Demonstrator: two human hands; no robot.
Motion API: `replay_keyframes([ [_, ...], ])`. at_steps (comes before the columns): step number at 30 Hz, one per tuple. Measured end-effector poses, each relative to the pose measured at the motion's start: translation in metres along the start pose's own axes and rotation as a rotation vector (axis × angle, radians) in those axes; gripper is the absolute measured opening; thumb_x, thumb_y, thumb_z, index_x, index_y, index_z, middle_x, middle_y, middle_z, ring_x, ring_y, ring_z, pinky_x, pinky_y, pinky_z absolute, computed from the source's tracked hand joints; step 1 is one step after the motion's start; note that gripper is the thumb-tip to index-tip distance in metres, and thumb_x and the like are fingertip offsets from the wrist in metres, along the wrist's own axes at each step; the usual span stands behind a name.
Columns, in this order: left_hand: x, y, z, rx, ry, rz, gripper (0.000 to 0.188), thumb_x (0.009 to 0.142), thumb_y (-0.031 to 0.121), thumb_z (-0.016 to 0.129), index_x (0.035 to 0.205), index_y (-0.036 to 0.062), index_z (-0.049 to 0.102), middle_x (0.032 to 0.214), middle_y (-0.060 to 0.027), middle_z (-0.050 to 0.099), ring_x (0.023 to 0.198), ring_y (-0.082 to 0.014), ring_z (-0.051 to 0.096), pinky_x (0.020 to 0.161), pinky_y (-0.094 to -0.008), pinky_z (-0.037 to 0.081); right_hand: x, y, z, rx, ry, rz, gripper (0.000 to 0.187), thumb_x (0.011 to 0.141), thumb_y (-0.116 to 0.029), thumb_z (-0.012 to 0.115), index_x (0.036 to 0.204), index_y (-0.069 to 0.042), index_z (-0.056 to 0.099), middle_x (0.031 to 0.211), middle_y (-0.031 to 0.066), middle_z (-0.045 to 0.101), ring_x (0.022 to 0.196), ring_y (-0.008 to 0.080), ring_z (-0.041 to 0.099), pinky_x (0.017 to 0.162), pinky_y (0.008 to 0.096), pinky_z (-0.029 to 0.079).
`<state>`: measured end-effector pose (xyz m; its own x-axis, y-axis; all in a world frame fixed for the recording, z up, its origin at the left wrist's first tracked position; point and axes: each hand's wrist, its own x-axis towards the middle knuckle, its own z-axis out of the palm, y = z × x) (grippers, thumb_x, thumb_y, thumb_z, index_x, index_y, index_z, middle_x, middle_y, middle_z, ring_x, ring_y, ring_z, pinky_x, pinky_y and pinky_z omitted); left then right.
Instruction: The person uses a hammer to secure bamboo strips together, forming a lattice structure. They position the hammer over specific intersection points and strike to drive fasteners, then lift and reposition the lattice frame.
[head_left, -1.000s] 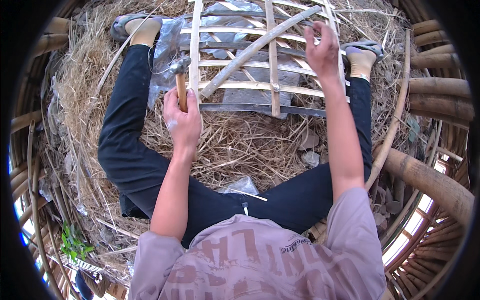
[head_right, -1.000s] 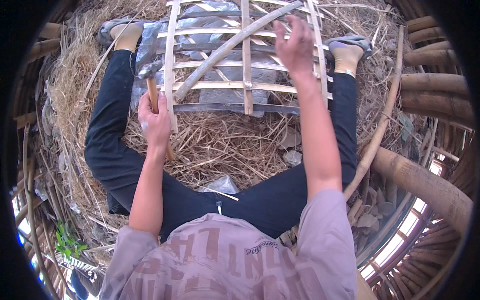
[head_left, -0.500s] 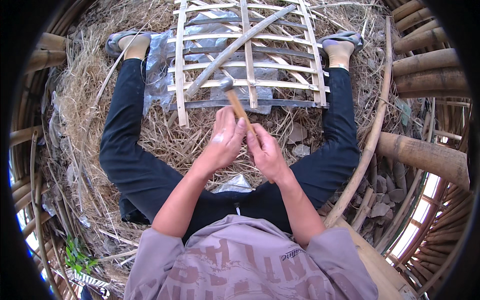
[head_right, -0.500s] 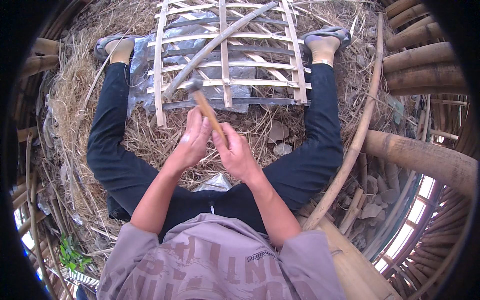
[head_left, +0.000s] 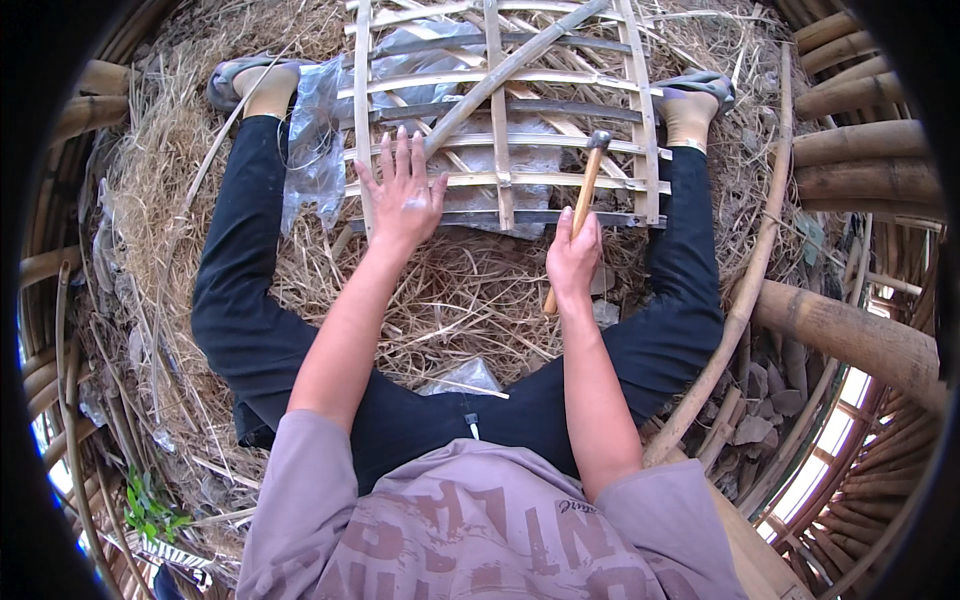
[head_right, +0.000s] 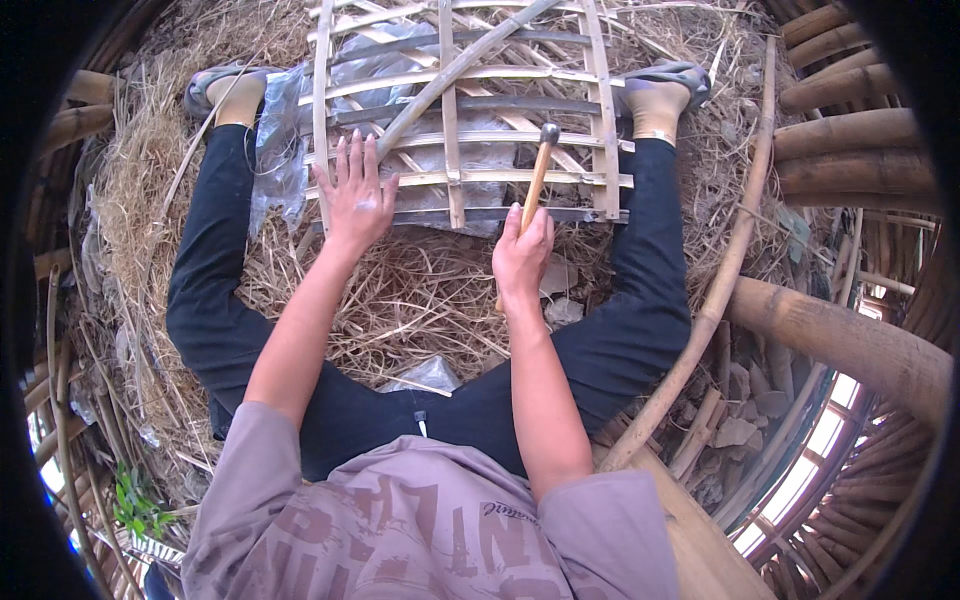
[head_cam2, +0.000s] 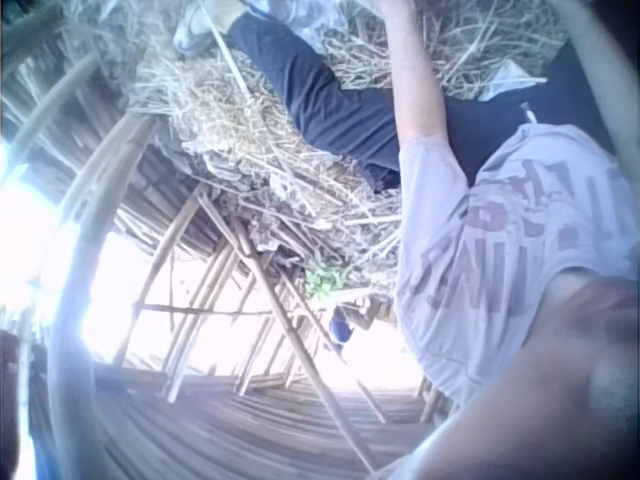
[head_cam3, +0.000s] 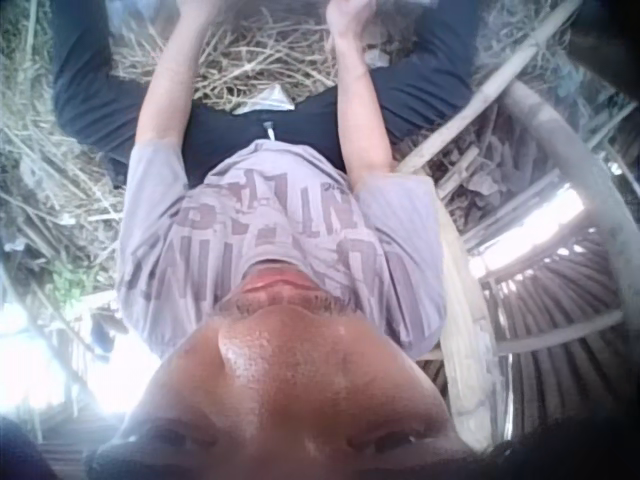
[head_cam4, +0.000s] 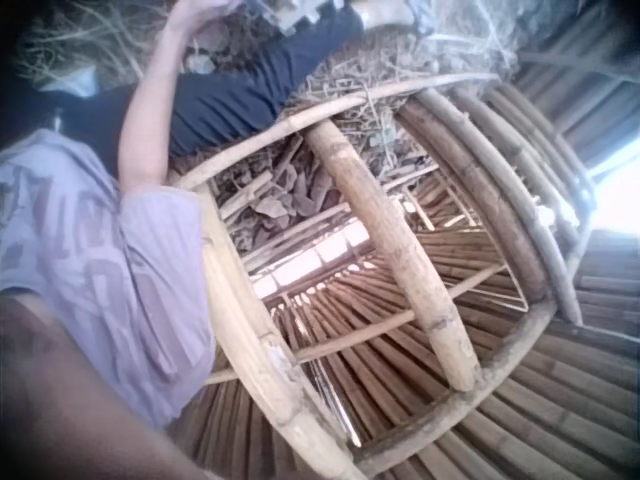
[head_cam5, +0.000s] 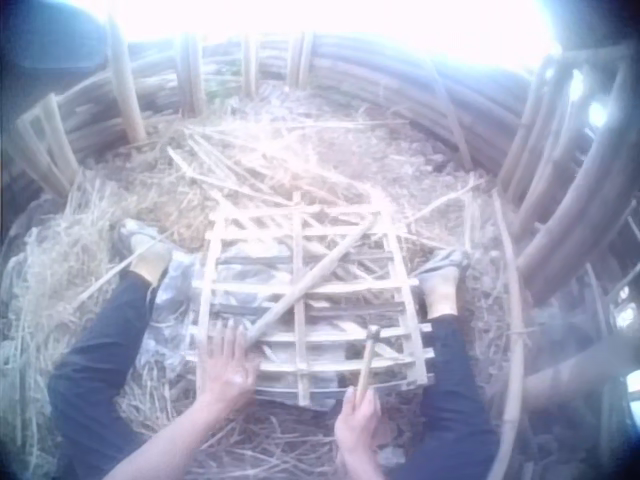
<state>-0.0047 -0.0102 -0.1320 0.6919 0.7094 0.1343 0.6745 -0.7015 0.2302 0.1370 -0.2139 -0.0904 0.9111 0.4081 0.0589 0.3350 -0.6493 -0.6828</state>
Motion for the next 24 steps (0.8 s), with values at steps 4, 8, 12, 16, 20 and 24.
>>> replay_keyframes([
  [4,-0.001,0.002,0.008,-0.016,0.040,-0.014,0.073,0.101,0.045,0.046,0.160,0.0098,0.022,0.166,-0.0146,0.018,0.155,-0.0363,0.013,0.116,-0.0731,-0.001,0.005,0.010,0.003,-0.094,-0.025,-0.014,0.029,0.102,-0.026,0.057,0.098,0.003,0.053,0.091,0.0218,0.056,0.089,0.0425,0.054,0.081,0.0531,0.042],
  [8,-0.001,0.007,0.011,-0.017,0.013,-0.022,0.077,0.099,0.053,0.045,0.159,0.0098,0.025,0.166,-0.0151,0.020,0.154,-0.0388,0.012,0.115,-0.0739,-0.005,0.009,0.018,0.001,-0.084,-0.036,-0.013,0.028,0.102,-0.025,0.057,0.095,0.002,0.054,0.089,0.0208,0.056,0.088,0.0421,0.054,0.081,0.0530,0.042],
  [12,-0.003,0.004,0.011,-0.087,0.055,-0.018,0.076,0.100,0.049,0.046,0.161,0.0121,0.021,0.167,-0.0130,0.019,0.155,-0.0377,0.012,0.115,-0.0736,-0.005,0.000,0.003,-0.009,-0.020,-0.072,0.026,0.030,0.103,-0.026,0.057,0.090,0.001,0.055,0.078,0.0163,0.059,0.072,0.0346,0.059,0.067,0.0462,0.046],
  [16,-0.001,0.004,0.012,-0.055,0.007,-0.037,0.073,0.101,0.047,0.044,0.161,0.0134,0.022,0.167,-0.0110,0.020,0.155,-0.0370,0.011,0.115,-0.0738,-0.006,-0.037,-0.018,-0.021,0.275,-0.162,0.170,0.030,0.105,-0.029,0.056,0.092,-0.002,0.060,0.061,0.0022,0.055,0.052,0.0138,0.054,0.049,0.0346,0.041],
  [20,-0.002,0.002,0.019,-0.029,0.032,-0.046,0.069,0.101,0.044,0.045,0.160,0.0137,0.025,0.167,-0.0097,0.021,0.155,-0.0362,0.011,0.114,-0.0741,-0.006,-0.074,-0.057,-0.016,0.674,-0.313,0.218,0.025,0.109,-0.025,0.046,0.118,-0.003,0.054,0.068,-0.0017,0.051,0.054,0.0044,0.052,0.045,0.0224,0.043],
  [24,-0.002,0.007,0.017,-0.064,0.059,-0.047,0.067,0.101,0.042,0.046,0.159,0.0132,0.028,0.167,-0.0087,0.023,0.155,-0.0362,0.012,0.114,-0.0747,-0.005,-0.083,-0.059,-0.001,0.677,-0.508,0.349,0.024,0.111,-0.029,0.040,0.123,-0.009,0.045,0.070,-0.0027,0.045,0.051,0.0029,0.043,0.042,0.0188,0.037],
])
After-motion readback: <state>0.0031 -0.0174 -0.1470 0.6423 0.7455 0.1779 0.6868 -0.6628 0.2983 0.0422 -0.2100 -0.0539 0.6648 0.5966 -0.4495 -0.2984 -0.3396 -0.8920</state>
